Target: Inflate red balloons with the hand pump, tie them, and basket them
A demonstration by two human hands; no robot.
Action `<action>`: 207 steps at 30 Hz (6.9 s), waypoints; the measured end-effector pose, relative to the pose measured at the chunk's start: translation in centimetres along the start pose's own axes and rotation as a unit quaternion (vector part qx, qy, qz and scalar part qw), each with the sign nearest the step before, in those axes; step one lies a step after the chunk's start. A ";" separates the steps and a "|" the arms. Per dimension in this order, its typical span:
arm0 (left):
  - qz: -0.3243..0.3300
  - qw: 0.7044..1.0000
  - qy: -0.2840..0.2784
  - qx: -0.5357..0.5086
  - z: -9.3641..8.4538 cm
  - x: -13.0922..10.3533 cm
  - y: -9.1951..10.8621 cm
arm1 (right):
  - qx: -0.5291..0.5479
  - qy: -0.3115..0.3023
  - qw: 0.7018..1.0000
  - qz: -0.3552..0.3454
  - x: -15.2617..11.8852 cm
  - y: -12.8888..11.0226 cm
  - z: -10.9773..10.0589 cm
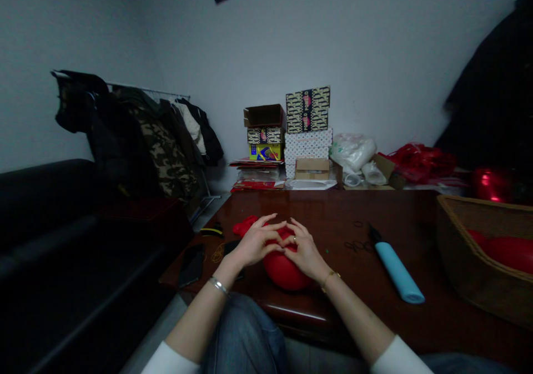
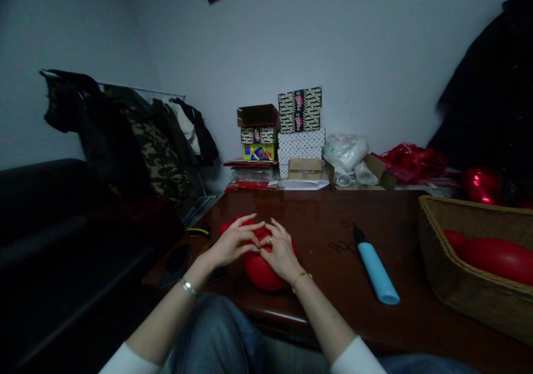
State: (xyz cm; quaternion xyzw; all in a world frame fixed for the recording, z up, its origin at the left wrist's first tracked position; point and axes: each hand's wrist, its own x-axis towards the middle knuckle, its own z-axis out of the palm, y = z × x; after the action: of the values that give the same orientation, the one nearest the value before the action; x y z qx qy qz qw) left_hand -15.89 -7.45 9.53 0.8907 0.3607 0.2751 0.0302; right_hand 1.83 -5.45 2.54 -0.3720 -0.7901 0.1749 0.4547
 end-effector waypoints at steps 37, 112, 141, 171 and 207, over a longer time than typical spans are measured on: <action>0.035 0.994 -0.095 0.042 -1.2 -0.8 0.2 | 0.048 -0.027 0.998 -0.003 -0.4 -0.5 -1.1; -0.309 0.653 0.334 -0.605 9.1 1.9 0.8 | -0.258 0.115 0.959 0.008 -0.3 -0.3 -0.1; -0.266 0.782 0.266 -0.496 7.7 2.8 1.9 | -0.006 0.112 0.983 0.148 0.2 1.5 -1.2; -0.127 0.945 0.178 -0.244 6.8 0.6 -0.1 | 0.008 0.151 0.960 0.236 0.6 0.6 -1.0; -0.034 0.986 0.093 0.133 7.7 0.7 -1.0 | 0.020 0.185 0.955 0.231 0.1 0.4 -0.8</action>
State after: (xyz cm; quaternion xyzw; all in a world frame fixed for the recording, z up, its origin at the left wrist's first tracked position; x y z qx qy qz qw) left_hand -12.14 -5.18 3.04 0.8445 0.4250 0.3055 -0.1131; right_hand 2.64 -5.16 2.71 -0.5608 -0.5814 0.2187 0.5474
